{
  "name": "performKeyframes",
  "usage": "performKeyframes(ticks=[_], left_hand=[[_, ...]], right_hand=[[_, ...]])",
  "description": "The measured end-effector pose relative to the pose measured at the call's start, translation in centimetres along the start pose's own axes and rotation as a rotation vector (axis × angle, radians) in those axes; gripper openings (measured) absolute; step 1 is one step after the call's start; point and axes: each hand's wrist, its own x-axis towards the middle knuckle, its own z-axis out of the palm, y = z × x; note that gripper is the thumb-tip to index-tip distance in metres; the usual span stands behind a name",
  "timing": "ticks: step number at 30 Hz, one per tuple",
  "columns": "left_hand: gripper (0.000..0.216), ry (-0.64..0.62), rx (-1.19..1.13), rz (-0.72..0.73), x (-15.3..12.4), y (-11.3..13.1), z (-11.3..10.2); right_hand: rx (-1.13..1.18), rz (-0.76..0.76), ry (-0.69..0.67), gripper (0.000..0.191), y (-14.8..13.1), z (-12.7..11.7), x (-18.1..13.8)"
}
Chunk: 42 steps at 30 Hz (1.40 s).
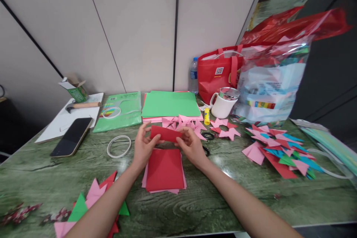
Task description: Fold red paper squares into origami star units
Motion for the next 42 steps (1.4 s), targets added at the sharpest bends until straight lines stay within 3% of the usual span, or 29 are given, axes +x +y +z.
performKeyframes(ticks=[7,13,19,26,31,37,42], left_hand=[[0.046,0.011,-0.026,0.011,0.1,-0.2,0.1],[0.042,0.004,-0.01,0.025,0.1,0.0,0.0],[0.048,-0.061,0.019,0.064,-0.2,0.6,0.3],[0.048,-0.084,0.039,0.088,-0.4,0.8,0.3],[0.049,-0.091,-0.005,0.133,-0.4,0.5,0.6],[0.058,-0.141,0.024,0.146,-0.6,0.4,0.5],[0.071,-0.225,0.116,0.09,-1.1,0.2,0.4]], right_hand=[[-0.266,-0.235,-0.14,0.011,-1.0,0.4,-0.4],[-0.069,-0.025,-0.206,0.038,-0.8,0.4,-0.5],[0.038,0.075,-0.13,0.032,-0.9,0.3,0.0],[0.079,0.141,-0.211,0.041,-1.0,0.2,-0.1],[0.238,0.23,-0.173,0.038,-1.1,0.2,0.1],[0.237,0.164,-0.108,0.041,-1.1,0.1,0.4],[0.192,0.133,-0.131,0.043,-1.0,0.2,0.4]])
